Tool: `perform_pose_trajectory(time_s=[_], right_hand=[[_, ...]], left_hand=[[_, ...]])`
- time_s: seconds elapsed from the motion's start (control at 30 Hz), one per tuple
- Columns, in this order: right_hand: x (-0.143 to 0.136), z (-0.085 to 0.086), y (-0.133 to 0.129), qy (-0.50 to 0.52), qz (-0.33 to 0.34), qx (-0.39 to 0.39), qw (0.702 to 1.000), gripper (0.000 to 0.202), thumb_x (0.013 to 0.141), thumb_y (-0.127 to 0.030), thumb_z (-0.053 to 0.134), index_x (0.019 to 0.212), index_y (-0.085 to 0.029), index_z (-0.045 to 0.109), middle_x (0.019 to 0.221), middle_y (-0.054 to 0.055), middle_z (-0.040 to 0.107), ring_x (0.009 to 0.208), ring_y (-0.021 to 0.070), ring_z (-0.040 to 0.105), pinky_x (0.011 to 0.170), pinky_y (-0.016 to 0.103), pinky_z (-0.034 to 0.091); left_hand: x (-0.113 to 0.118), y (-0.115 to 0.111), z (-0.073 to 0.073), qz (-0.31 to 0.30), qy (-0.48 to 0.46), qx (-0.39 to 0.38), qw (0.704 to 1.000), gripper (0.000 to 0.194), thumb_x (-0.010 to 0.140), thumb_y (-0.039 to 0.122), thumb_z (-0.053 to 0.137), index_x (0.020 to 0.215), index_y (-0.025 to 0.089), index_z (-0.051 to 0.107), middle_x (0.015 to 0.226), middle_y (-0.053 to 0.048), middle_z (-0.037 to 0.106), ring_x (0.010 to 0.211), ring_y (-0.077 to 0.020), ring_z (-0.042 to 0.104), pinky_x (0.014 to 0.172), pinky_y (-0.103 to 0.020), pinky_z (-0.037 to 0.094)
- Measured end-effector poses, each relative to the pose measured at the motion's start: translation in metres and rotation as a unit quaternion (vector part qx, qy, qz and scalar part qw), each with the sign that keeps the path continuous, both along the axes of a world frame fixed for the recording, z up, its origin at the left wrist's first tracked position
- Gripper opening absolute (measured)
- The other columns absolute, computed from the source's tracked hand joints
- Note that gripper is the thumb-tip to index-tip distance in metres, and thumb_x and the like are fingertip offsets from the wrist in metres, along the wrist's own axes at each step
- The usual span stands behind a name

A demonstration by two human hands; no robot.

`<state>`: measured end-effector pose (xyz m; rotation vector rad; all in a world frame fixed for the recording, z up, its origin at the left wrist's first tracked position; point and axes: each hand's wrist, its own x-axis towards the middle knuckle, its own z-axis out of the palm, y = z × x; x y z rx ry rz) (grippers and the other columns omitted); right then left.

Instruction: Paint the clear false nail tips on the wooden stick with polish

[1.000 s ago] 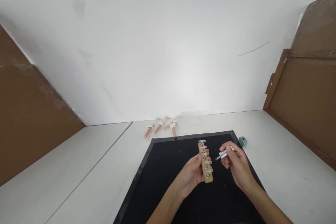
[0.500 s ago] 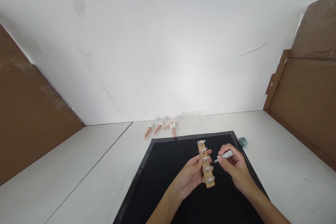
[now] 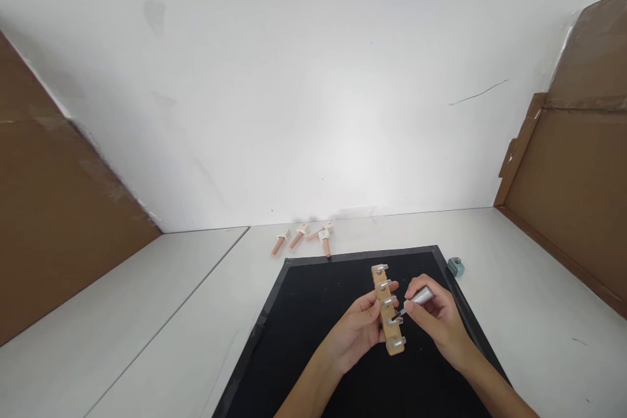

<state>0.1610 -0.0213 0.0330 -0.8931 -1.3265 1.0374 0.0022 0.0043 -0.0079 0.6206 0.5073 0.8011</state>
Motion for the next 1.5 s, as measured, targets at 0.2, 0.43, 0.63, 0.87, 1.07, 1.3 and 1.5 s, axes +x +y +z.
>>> perform_pose_trajectory(time_s=[0.2, 0.43, 0.63, 0.87, 1.07, 1.3, 1.5], right_hand=[[0.001, -0.003, 0.001, -0.015, 0.014, -0.008, 1.000, 0.015, 0.072, -0.026, 0.064, 0.063, -0.020, 0.055, 0.057, -0.004, 0.042, 0.049, 0.0109, 0.035, 0.047, 0.023, 0.031], [0.002, -0.004, 0.002, -0.032, 0.024, -0.010, 0.999, 0.012, 0.073, -0.024, 0.060, 0.064, -0.020, 0.052, 0.057, -0.005, 0.039, 0.050, 0.0111, 0.033, 0.049, 0.023, 0.030], [0.003, -0.006, 0.001, -0.027, 0.025, -0.001, 0.999, 0.012, 0.074, -0.023, 0.059, 0.065, -0.020, 0.052, 0.058, -0.005, 0.040, 0.050, 0.0109, 0.034, 0.048, 0.022, 0.030], [0.002, -0.009, 0.004, -0.029, 0.021, 0.013, 0.999, 0.010, 0.073, -0.022, 0.059, 0.066, -0.020, 0.053, 0.059, -0.004, 0.042, 0.050, 0.0111, 0.035, 0.048, 0.023, 0.031], [0.003, -0.010, 0.004, -0.044, 0.025, 0.007, 0.999, 0.010, 0.072, -0.020, 0.058, 0.064, -0.020, 0.051, 0.058, -0.005, 0.040, 0.049, 0.0108, 0.034, 0.047, 0.022, 0.030], [0.004, -0.013, 0.008, -0.064, 0.014, 0.013, 0.998, 0.010, 0.071, -0.019, 0.056, 0.063, -0.020, 0.050, 0.057, -0.005, 0.039, 0.049, 0.0107, 0.033, 0.046, 0.023, 0.030], [0.004, -0.010, 0.006, -0.058, 0.010, 0.014, 0.998, 0.011, 0.069, -0.018, 0.055, 0.060, -0.020, 0.049, 0.056, -0.006, 0.038, 0.047, 0.0098, 0.032, 0.045, 0.022, 0.029]], left_hand=[[0.002, 0.000, 0.002, -0.008, 0.010, 0.015, 1.000, 0.037, 0.071, 0.029, 0.066, 0.106, 0.018, 0.064, 0.085, -0.007, 0.065, 0.078, -0.0162, 0.060, 0.075, -0.031, 0.043], [0.004, 0.001, -0.002, -0.013, 0.016, 0.026, 0.999, 0.038, 0.071, 0.030, 0.066, 0.107, 0.019, 0.064, 0.089, -0.007, 0.064, 0.083, -0.0184, 0.059, 0.081, -0.036, 0.040], [0.003, 0.002, -0.007, -0.016, 0.007, 0.023, 1.000, 0.040, 0.070, 0.030, 0.067, 0.108, 0.018, 0.063, 0.090, -0.007, 0.065, 0.082, -0.0174, 0.059, 0.080, -0.034, 0.041], [0.004, 0.004, -0.010, -0.023, 0.005, 0.026, 0.999, 0.041, 0.070, 0.031, 0.067, 0.109, 0.019, 0.063, 0.091, -0.007, 0.065, 0.081, -0.0162, 0.058, 0.079, -0.033, 0.042], [0.006, 0.003, -0.010, -0.021, -0.001, 0.026, 0.999, 0.039, 0.069, 0.031, 0.068, 0.106, 0.020, 0.064, 0.090, -0.007, 0.065, 0.081, -0.0158, 0.058, 0.077, -0.032, 0.043], [0.007, 0.003, -0.007, -0.017, -0.001, 0.016, 1.000, 0.041, 0.066, 0.031, 0.071, 0.105, 0.020, 0.065, 0.085, -0.005, 0.065, 0.078, -0.0147, 0.058, 0.075, -0.032, 0.043], [0.006, 0.003, -0.004, -0.016, -0.005, 0.007, 1.000, 0.044, 0.063, 0.031, 0.073, 0.105, 0.019, 0.065, 0.083, -0.004, 0.065, 0.077, -0.0139, 0.059, 0.073, -0.030, 0.043]])
